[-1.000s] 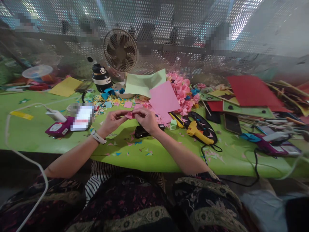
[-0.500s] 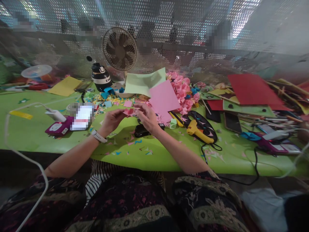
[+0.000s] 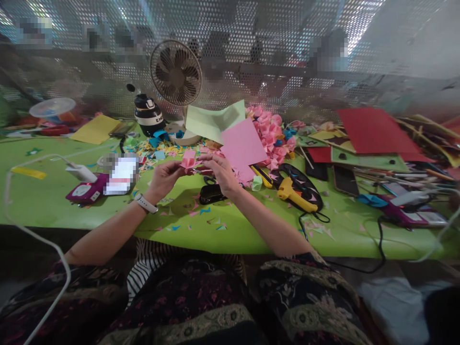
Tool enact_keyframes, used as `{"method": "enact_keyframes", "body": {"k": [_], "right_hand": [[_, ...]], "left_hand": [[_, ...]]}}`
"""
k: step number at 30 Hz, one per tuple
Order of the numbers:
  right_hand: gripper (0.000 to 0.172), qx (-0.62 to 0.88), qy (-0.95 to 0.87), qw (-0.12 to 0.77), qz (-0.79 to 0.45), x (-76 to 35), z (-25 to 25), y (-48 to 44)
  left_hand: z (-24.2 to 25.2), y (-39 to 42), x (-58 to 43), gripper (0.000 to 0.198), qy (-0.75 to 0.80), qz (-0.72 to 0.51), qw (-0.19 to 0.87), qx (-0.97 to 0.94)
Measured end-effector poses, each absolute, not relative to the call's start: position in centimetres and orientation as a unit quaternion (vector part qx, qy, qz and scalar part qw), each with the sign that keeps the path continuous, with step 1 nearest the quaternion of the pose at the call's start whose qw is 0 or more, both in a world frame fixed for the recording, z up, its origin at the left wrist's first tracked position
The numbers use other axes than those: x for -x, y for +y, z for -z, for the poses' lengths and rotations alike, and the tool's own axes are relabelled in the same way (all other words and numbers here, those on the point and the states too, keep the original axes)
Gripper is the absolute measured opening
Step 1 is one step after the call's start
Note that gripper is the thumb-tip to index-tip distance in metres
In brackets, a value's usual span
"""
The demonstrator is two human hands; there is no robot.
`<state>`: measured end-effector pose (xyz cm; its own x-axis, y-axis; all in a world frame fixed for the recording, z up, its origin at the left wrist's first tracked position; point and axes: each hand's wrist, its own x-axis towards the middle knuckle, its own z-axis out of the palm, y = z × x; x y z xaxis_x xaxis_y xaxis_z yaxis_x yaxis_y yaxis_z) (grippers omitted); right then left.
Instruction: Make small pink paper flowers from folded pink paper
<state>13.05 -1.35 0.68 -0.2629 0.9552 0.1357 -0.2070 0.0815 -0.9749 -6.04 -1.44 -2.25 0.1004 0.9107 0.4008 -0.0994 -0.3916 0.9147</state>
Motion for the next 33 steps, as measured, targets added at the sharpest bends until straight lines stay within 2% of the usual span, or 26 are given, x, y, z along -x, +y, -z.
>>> {"method": "enact_keyframes", "body": {"k": [12,27,33], "right_hand": [[0.015,0.349,-0.550,0.490,-0.579,-13.15,-0.87,-1.71],[0.017,0.358,-0.545,0.489,-0.579,-13.11,-1.06,-1.83],[0.017,0.359,-0.543,0.487,-0.583,-13.06,-0.74,-1.65]], "left_hand": [[2.09,-1.57,5.98,0.026,0.352,-0.580,0.410,-0.609],[2.20,-1.51,5.87,0.029,0.354,-0.585,0.417,-0.599],[2.54,-1.38,5.98,0.024,0.352,-0.585,0.395,-0.615]]}}
